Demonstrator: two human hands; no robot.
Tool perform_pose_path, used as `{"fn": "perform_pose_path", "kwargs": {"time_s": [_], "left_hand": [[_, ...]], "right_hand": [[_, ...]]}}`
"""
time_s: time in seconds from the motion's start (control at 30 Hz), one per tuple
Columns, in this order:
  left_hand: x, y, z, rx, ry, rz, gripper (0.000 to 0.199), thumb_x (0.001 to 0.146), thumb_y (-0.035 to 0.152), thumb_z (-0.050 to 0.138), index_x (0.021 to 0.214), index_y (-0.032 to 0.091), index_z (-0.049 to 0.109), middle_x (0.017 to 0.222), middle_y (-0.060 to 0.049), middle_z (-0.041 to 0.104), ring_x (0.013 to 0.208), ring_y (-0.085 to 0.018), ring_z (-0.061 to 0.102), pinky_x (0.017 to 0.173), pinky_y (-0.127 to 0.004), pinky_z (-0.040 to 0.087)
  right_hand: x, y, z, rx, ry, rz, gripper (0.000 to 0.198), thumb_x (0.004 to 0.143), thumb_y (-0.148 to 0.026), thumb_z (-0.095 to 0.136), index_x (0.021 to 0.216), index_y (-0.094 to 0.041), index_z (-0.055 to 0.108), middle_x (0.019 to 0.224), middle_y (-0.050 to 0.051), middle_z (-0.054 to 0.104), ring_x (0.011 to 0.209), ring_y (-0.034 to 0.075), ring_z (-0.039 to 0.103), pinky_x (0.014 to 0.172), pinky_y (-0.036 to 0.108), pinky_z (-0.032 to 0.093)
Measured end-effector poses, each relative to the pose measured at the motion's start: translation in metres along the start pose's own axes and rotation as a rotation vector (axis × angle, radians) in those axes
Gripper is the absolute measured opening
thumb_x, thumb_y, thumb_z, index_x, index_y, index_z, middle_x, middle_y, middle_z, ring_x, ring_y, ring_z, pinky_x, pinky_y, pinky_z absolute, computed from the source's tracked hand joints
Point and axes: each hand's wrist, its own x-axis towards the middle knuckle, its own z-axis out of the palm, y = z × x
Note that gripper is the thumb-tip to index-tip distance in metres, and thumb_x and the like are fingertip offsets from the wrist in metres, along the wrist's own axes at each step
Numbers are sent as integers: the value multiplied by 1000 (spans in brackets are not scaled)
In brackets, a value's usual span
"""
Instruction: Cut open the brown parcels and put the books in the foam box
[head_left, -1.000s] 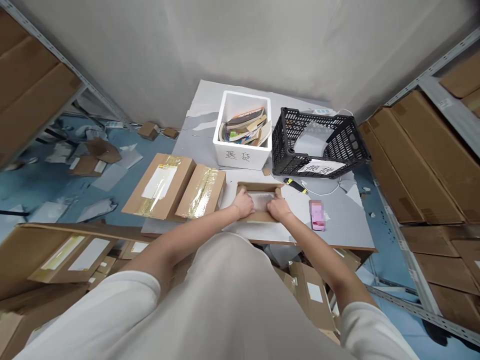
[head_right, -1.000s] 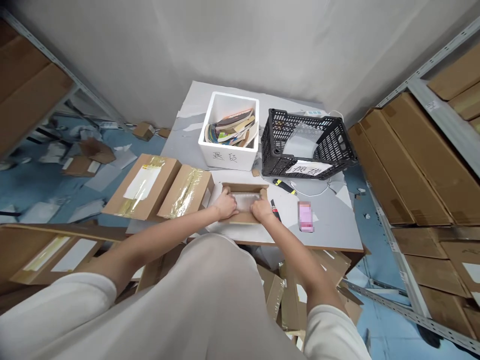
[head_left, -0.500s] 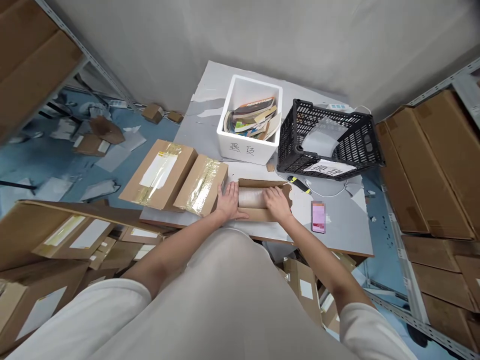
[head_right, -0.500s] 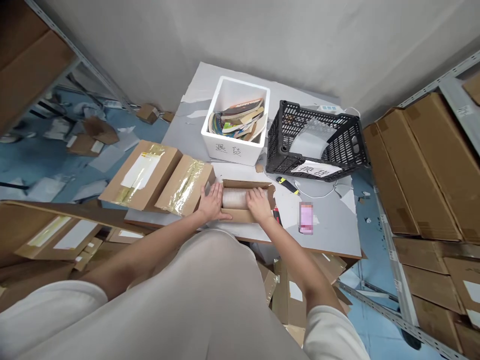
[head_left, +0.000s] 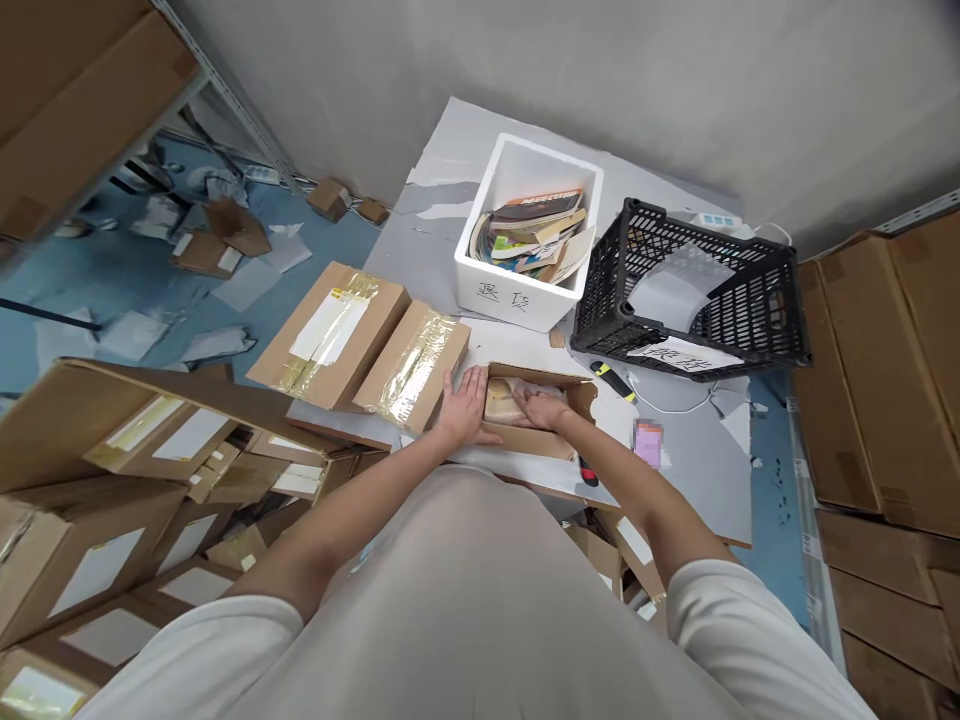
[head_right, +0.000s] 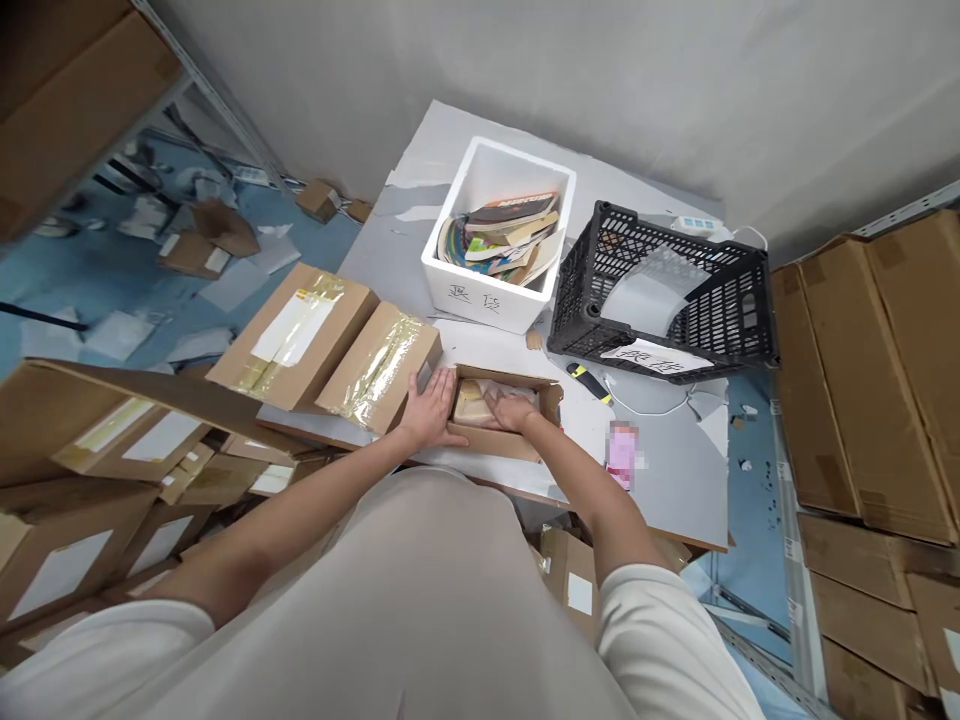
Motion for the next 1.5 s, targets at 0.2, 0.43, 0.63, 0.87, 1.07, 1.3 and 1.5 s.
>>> {"fn": "perform_pose_path", "kwargs": {"time_s": [0.2,0.43,0.63,0.87,1.07,1.3,1.5], "left_hand": [[3,-3,-1,-17,-17,5,123,65,76,53,150,-1,7,156,-26,9,144,-42,6,108,-64,-14],[7,1,0,-14,-7,-46,123,66,77,50,149,-3,8,156,-25,9,144,-42,4,105,-69,-15],[33,5,-9,-14,-33,-129,122,65,75,54,151,3,5,157,-23,6,145,-42,1,105,-72,-9],[43,-3,-62,-312,22,-55,138,52,80,64,151,7,0,157,-25,2,144,-44,-1,109,-68,7],[5,12,-171,-835,350,423,97,75,70,53,150,18,21,148,-16,39,134,-33,41,104,-43,39],[-18,32,-187,-968,267,294,41,82,52,57,96,15,65,84,-6,71,82,-25,67,72,-34,52],[-28,10,-134,-1544,234,163,49,74,53,67,100,13,62,93,-9,73,82,-23,69,70,-33,55]], "right_hand": [[-5,-9,-20,-235,-199,-68,43,91,-21,44,134,-15,46,126,16,60,108,21,60,91,31,46],[7,-9,-58,-517,-349,94,45,86,-4,39,126,-21,49,114,15,65,98,25,66,85,39,47],[-20,-40,-127,-541,-180,74,30,89,-13,42,115,-24,52,111,10,67,96,26,65,75,32,44],[-70,-77,-256,-517,-76,-25,17,83,-23,56,100,-24,59,82,0,66,75,20,64,64,27,42],[-60,-116,-287,-526,-144,-129,15,83,-35,57,91,-24,63,82,-2,64,82,20,65,76,34,48],[-70,-148,-260,-339,372,-274,25,86,-38,58,104,-20,61,97,5,62,99,24,62,87,45,47],[-101,-109,-185,389,949,-37,42,88,-47,54,121,-21,50,104,8,62,87,20,62,78,39,54]]}}
